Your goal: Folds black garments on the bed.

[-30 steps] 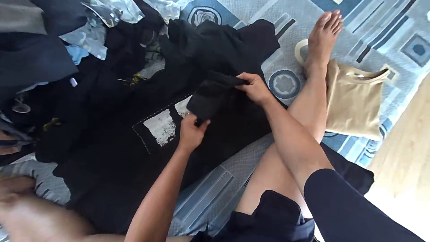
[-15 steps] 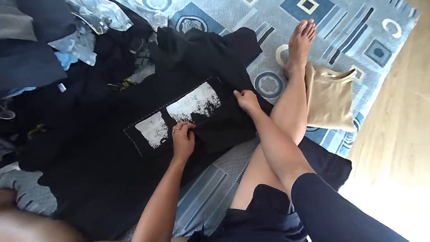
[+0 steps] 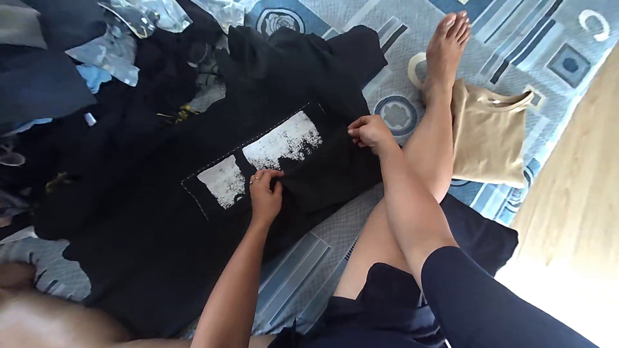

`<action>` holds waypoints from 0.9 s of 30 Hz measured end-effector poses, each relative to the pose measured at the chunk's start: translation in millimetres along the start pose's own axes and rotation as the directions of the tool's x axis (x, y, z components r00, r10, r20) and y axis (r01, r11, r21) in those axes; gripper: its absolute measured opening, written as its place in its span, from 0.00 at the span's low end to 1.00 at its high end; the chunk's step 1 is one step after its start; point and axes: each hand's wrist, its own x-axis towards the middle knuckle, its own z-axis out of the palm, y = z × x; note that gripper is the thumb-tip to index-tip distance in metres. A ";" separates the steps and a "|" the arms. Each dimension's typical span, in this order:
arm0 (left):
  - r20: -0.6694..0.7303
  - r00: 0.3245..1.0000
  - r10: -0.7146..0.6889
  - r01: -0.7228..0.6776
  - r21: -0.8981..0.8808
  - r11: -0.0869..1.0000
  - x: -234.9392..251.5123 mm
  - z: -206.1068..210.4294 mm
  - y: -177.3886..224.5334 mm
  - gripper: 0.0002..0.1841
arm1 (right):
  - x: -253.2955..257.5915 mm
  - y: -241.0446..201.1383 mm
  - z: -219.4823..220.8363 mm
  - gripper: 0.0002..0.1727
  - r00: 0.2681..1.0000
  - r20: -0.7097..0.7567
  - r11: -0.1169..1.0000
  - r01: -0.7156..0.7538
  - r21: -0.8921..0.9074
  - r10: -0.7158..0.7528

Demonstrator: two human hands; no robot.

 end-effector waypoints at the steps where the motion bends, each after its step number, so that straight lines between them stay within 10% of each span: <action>1: -0.007 1.000 0.006 -0.006 0.000 1.000 -0.1 0.9 -0.6 0.11 | -1.7 -1.2 -0.6 0.14 1.000 0.015 1.000 0.001 -0.017 -0.001; 14: -0.034 0.998 0.048 -0.046 0.036 0.998 -2.0 9.3 -9.3 0.11 | -7.3 3.5 6.9 0.26 0.997 0.071 1.000 0.009 0.001 -0.009; 27: -0.065 0.996 0.068 -0.065 0.046 0.997 -3.9 10.1 -8.3 0.12 | -1.5 3.4 15.1 0.18 0.992 -0.041 0.977 0.108 -0.183 -0.117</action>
